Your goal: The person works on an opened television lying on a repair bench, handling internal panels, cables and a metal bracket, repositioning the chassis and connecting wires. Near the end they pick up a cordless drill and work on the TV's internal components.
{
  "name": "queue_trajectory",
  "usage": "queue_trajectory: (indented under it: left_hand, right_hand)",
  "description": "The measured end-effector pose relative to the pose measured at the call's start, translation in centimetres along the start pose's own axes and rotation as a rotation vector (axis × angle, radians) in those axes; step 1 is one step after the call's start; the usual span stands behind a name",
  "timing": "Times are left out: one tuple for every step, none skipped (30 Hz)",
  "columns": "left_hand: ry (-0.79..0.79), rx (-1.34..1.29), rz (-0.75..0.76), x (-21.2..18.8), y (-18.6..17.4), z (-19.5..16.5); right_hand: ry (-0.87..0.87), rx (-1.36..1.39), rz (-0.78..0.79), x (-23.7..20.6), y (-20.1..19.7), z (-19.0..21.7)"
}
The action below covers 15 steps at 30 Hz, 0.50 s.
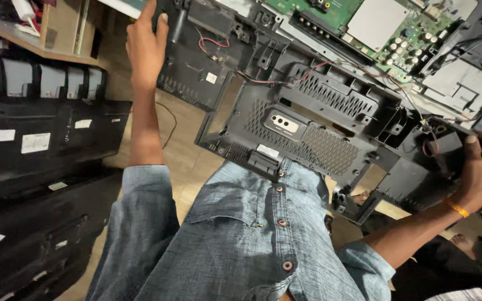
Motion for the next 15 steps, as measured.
queue_trajectory:
  left_hand:
    - [0.063,0.028,-0.039,0.1,-0.2,-0.2]
    - [0.052,0.03,-0.024,0.1,0.0,0.0]
    - [0.046,0.033,-0.006,0.3,0.1,0.4]
    - [0.04,0.03,0.01,0.4,0.5,0.7]
    - [0.069,0.028,0.007,0.5,0.3,0.9]
    - [0.099,0.02,0.011,0.4,0.5,1.0]
    - [-0.074,0.056,0.104,0.5,1.0,2.5]
    - [-0.233,0.092,0.21,0.4,1.6,3.7]
    - [-0.077,0.04,0.154,0.3,1.3,3.1]
    - [0.075,-0.022,0.096,0.3,0.8,2.4]
    - [0.108,0.073,0.066,0.3,0.6,2.4]
    - [0.139,0.17,0.029,0.1,0.5,2.3]
    - [0.142,0.166,0.058,0.1,0.6,2.3]
    - [0.143,0.165,0.078,0.1,0.5,2.3]
    - [0.17,0.137,0.072,0.1,0.5,2.0]
  right_hand:
    - [-0.025,0.012,0.011,0.2,-0.1,-0.4]
    - [-0.061,-0.013,0.027,0.6,-0.2,-0.9]
    - [-0.092,-0.036,0.039,0.8,-0.4,-1.4]
    - [-0.164,-0.106,0.035,0.9,-0.6,-1.6]
    - [-0.237,-0.175,0.026,0.9,-0.8,-1.6]
    - [-0.339,-0.297,0.004,0.8,-1.0,-1.4]
    - [-0.355,-0.351,-0.002,0.7,-1.1,-1.4]
    - [-0.371,-0.406,-0.008,0.7,-1.2,-1.2]
    - [-0.334,-0.394,-0.018,0.5,-1.3,-1.1]
    - [-0.296,-0.382,-0.028,0.4,-1.4,-0.7]
    - [-0.289,-0.371,-0.058,0.1,-1.4,0.0]
    - [-0.257,-0.413,-0.052,0.0,-1.2,0.6]
    - [-0.225,-0.449,-0.042,-0.1,-0.9,1.3]
    - [-0.215,-0.443,-0.049,-0.3,-0.7,2.2]
    - [-0.209,-0.432,-0.054,-0.4,-0.5,3.1]
Point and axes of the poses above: each hand's wrist, its own x-axis towards the middle knuckle, its own y-axis out of the palm, z = x × y, the point moved 6 cm from there along x, towards the middle knuckle, and after that the axes turned 3 degrees about -x, right-handed, at the moved point
